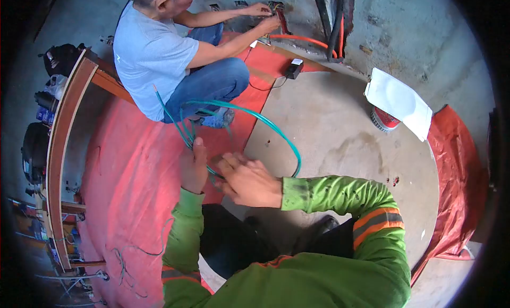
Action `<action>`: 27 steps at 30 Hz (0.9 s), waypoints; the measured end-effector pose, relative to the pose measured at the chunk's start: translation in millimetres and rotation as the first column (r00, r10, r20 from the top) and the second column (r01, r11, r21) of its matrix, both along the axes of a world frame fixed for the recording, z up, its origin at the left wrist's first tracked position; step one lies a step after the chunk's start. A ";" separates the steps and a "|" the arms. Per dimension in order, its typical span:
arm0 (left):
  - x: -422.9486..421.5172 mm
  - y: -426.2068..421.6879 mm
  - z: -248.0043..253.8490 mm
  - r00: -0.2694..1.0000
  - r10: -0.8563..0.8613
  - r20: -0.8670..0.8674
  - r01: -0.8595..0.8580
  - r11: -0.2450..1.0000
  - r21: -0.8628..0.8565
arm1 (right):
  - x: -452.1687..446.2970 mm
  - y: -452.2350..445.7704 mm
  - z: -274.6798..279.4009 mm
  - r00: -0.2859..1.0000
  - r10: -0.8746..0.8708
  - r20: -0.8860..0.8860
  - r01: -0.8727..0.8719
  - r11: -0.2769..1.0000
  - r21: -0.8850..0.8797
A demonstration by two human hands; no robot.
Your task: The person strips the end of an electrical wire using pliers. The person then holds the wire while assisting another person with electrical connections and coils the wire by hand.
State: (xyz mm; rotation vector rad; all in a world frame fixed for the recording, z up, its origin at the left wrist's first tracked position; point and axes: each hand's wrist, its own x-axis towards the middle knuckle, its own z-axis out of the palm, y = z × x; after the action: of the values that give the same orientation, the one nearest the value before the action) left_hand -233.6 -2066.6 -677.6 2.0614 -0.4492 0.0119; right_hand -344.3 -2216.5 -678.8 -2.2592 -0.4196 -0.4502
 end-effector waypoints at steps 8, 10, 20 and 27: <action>-11.7 -0.6 19.0 0.937 -0.309 -0.165 0.271 0.938 -0.214 | 30.6 -75.0 45.6 0.865 -0.372 0.337 0.364 0.927 0.090; -11.7 3.3 31.5 0.794 -0.486 -0.366 0.342 0.854 -0.392 | 61.5 -91.3 0.3 0.972 -0.224 0.066 0.206 0.957 0.203; -14.5 11.5 35.3 0.312 -0.781 -0.541 0.193 0.610 -0.768 | 100.7 -78.3 -46.4 0.877 0.466 -0.119 -0.269 0.681 0.681; -4.8 27.3 32.7 0.829 -0.326 -0.454 0.045 0.849 -0.526 | 117.7 -79.5 -62.4 0.862 0.317 -0.395 0.009 0.770 0.638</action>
State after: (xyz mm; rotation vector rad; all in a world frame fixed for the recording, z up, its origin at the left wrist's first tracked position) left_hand -238.4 -2039.2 -644.9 1.4129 -0.2641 -0.5099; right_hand -226.6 -2296.0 -741.2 -1.5775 -0.1562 0.0865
